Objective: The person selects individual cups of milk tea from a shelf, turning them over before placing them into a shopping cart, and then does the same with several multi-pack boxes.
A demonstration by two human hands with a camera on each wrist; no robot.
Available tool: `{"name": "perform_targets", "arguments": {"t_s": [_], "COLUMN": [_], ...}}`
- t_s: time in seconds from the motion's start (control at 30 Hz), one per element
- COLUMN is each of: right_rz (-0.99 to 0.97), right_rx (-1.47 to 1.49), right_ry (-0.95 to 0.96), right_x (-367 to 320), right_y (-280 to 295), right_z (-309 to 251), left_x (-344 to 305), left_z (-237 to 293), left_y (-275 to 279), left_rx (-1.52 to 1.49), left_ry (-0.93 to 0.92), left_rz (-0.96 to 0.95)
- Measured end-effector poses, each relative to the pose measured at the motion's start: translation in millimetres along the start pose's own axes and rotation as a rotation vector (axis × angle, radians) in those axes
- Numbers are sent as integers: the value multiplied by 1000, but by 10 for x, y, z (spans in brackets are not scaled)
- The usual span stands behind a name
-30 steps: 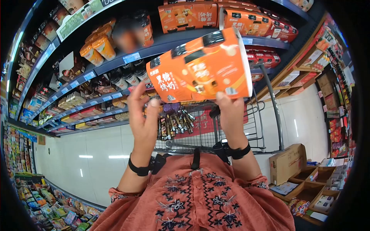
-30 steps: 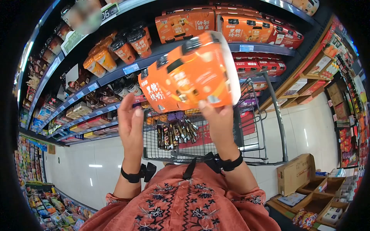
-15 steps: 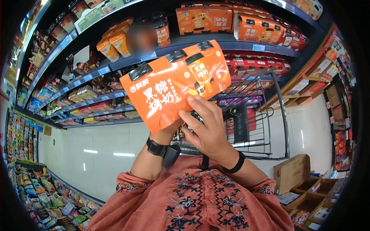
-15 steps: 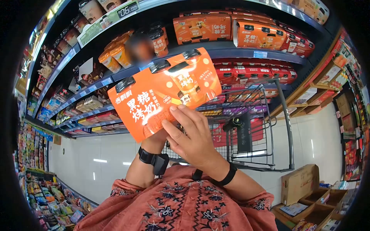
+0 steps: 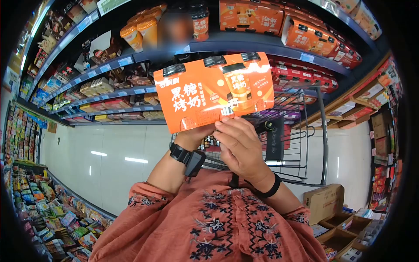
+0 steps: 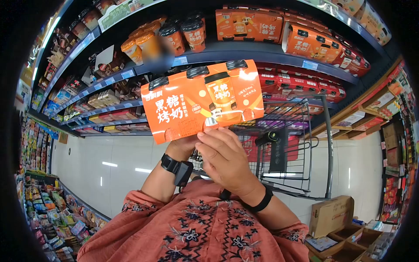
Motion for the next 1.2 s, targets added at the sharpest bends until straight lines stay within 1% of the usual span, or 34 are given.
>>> {"name": "perform_targets", "arguments": {"t_s": [0.03,0.07,0.17,0.23,0.27,0.33,0.43,0.5,0.57,0.63,0.67,0.73,0.77,0.83,0.87,0.93,1.0,1.07,1.17,1.2], "right_rz": [-5,-8,-18,-15,-6,12,32,35,33,35,34,36,36,35,37,37,33,36,44,50], "right_rx": [9,17,43,63,74,91,111,107,134,158,170,189,192,201,196,196,194,198,182,186], "right_ry": [-2,-2,-13,-21,-22,-29,-26,-17,-26,-33,-35,-35,-39,-40,-40,-39,-49,-56,-79,-85], "right_x": [-9,-13,8,-1,-9,-23,-21,-20,-42,-53,-59,-67,-75,-81,-75,-57,-46,-52,-34,-31], "right_y": [-1,1,12,30,43,67,98,133,129,125,122,115,112,106,112,116,115,117,146,150], "right_z": [-2,-2,14,26,34,43,49,48,67,80,84,80,82,94,100,98,119,147,155,169], "left_x": [-8,-14,-35,-52,-56,-21,-150,-154,-90,-71,-77,-83,-95,-106,-106,-92,-70,-84,-86,-71], "left_z": [-27,-42,4,88,63,-5,145,116,8,-29,-42,43,35,56,42,-13,131,61,25,18], "left_y": [11,70,83,-70,10,54,-183,-78,-41,-33,79,288,366,326,296,151,218,198,289,270], "left_rx": [-59,-92,35,453,394,105,1482,832,327,-21,-11,367,382,412,367,-60,641,481,866,777], "left_ry": [17,37,-54,-104,-95,-26,-304,-209,-99,1,27,-23,-24,-25,-18,59,-98,-97,-76,-72], "left_rz": [-7,42,1,65,66,61,-74,-10,9,19,101,183,190,203,207,215,221,147,115,125]}}
Point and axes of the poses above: each hand's wrist, its own x-axis towards the middle knuckle, its own y-axis out of the back of the hand, z = x × y, the point moved 9 cm from there along x, towards the middle knuckle
